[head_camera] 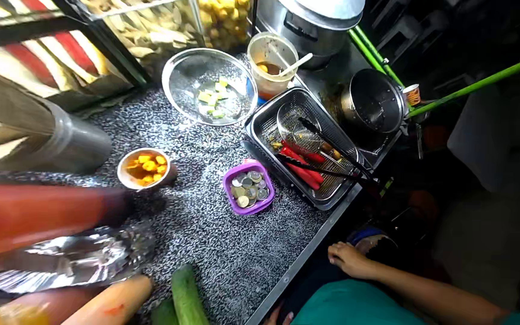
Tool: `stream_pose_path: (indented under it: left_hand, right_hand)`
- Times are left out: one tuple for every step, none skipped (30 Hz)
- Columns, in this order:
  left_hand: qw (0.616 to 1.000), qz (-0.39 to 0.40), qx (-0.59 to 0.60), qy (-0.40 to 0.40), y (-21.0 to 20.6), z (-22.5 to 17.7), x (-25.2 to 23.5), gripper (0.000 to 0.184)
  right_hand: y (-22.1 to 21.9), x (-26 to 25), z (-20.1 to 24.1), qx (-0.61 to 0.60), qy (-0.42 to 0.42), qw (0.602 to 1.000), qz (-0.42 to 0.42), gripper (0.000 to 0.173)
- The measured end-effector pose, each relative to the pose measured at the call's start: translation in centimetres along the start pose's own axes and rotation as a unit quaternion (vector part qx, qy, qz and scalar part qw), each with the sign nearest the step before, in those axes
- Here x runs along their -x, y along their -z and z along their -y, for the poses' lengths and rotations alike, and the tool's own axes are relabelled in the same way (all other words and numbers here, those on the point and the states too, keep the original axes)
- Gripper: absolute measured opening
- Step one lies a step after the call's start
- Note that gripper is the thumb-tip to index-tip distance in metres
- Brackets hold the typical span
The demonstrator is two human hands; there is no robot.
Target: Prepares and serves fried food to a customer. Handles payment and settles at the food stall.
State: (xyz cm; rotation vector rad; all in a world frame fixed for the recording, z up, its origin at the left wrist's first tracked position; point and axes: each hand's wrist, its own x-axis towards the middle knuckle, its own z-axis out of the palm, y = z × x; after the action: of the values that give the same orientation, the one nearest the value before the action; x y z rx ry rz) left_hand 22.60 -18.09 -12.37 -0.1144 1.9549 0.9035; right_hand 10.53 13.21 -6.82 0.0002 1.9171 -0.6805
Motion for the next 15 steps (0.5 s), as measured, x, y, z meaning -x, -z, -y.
stream_pose_path:
  left_hand:
    - [1.0, 0.004, -0.013, 0.013, -0.1, -0.7, -0.5, 0.054]
    - [0.999, 0.017, -0.022, 0.017, -0.1, -1.3, -1.0, 0.054]
    - [0.999, 0.029, -0.027, 0.014, -0.2, -1.7, -1.7, 0.051]
    - [0.999, 0.035, -0.03, 0.007, -0.5, -1.9, -2.3, 0.046]
    - [0.999, 0.029, -0.03, -0.004, -0.8, -2.1, -2.9, 0.044]
    - [0.999, 0.012, -0.029, -0.01, -1.2, -2.3, -3.2, 0.043]
    - [1.0, -0.014, -0.025, -0.009, -1.6, -2.6, -3.4, 0.042]
    - [0.999, -0.049, -0.012, -0.005, -1.8, -3.0, -3.4, 0.042]
    - [0.996, -0.083, 0.01, 0.0, -1.9, -3.5, -3.3, 0.04]
    - [0.993, -0.116, 0.033, -0.001, -1.8, -4.1, -3.3, 0.038]
    - [0.989, -0.134, 0.054, -0.001, -1.7, -4.8, -3.1, 0.036]
    - [0.989, -0.133, 0.07, 0.006, -1.6, -5.5, -3.0, 0.036]
    - [0.99, -0.108, 0.081, 0.027, -1.3, -6.2, -2.8, 0.038]
    - [0.992, -0.063, 0.09, 0.058, -0.9, -6.7, -2.5, 0.041]
    - [0.991, -0.023, 0.102, 0.081, -0.8, -7.0, -2.2, 0.043]
  right_hand:
    - [0.2, -0.1, 0.1, -0.034, -0.022, 0.999, -0.009, 0.027]
    - [0.4, -0.3, 0.2, -0.063, -0.043, 0.997, -0.016, 0.027]
    - [0.6, -0.4, 0.2, -0.091, -0.066, 0.994, -0.011, 0.028]
    - [0.7, -0.6, 0.2, -0.114, -0.082, 0.99, -0.003, 0.03]
    - [0.8, -0.7, 0.1, -0.129, -0.09, 0.988, 0.005, 0.03]
    - [0.9, -0.8, 0.0, -0.139, -0.094, 0.986, 0.015, 0.031]
    - [1.2, -0.9, 0.0, -0.139, -0.096, 0.985, 0.03, 0.032]
    - [1.6, -1.0, 0.1, -0.13, -0.097, 0.986, 0.048, 0.032]
    - [2.1, -1.1, 0.2, -0.113, -0.095, 0.987, 0.069, 0.034]
    - [2.7, -1.2, 0.5, -0.094, -0.09, 0.987, 0.096, 0.035]
    - [3.3, -1.2, 0.7, -0.074, -0.08, 0.986, 0.126, 0.036]
    - [3.7, -1.3, 0.7, -0.052, -0.065, 0.984, 0.157, 0.039]
    - [4.0, -1.5, 0.6, -0.028, -0.05, 0.98, 0.189, 0.04]
    - [4.1, -1.7, 0.4, -0.008, -0.037, 0.976, 0.217, 0.041]
    - [4.1, -1.9, 0.2, 0.006, -0.03, 0.97, 0.24, 0.039]
